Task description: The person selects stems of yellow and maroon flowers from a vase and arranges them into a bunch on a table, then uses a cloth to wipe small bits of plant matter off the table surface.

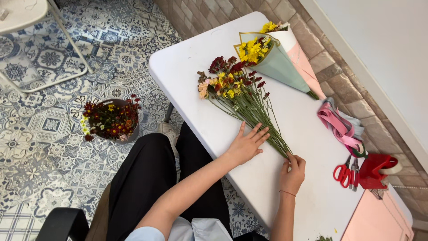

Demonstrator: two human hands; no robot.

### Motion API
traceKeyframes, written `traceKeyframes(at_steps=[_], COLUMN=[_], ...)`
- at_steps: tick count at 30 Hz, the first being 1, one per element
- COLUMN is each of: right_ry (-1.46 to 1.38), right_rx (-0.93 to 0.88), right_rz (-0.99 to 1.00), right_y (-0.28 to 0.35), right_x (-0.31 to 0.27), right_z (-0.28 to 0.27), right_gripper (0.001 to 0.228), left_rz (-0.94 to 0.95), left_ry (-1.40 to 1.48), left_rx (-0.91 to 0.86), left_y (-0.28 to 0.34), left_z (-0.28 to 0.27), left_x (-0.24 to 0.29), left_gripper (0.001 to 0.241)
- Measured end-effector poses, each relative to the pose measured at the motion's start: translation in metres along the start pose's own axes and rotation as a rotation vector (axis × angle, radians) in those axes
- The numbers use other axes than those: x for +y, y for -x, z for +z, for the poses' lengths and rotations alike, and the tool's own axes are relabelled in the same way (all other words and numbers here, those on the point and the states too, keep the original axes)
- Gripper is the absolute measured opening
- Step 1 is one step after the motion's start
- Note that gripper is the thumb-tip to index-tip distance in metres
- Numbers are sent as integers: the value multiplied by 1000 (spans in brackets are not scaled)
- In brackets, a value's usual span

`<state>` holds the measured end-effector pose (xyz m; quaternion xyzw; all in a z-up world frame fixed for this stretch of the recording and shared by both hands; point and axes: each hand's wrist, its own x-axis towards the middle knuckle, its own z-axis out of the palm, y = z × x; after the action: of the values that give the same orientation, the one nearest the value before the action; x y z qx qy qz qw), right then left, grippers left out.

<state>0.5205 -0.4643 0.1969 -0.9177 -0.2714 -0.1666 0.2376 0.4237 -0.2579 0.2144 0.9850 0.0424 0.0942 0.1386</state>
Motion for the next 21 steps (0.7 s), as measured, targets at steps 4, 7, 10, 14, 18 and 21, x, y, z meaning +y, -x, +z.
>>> traceKeyframes(at_steps=[4,7,10,14,18,21], right_ry=[90,52,9,5,-36,-65], right_rx=[58,15,-21,76,92,86], right_rz=[-67,-77,-95,-266,-305,-308], right_y=[3,3,-1,-5,-15,-19], right_x=[24,15,4,11,-15,-40], right_z=[10,2,-5,1,2,3], right_gripper=[26,26,28,28,35,41], left_rz=[-26,-22,2,91,137,156], left_ry=[3,87,231,395,393,394], left_rx=[34,-11,-14,90,84,113], left_y=[-2,-5,-13,-18,-18,-13], left_z=[9,-3,3,13,12,5], left_x=[1,-1,-5,-17,-27,-33], left_gripper=[59,63,65,61,61,53])
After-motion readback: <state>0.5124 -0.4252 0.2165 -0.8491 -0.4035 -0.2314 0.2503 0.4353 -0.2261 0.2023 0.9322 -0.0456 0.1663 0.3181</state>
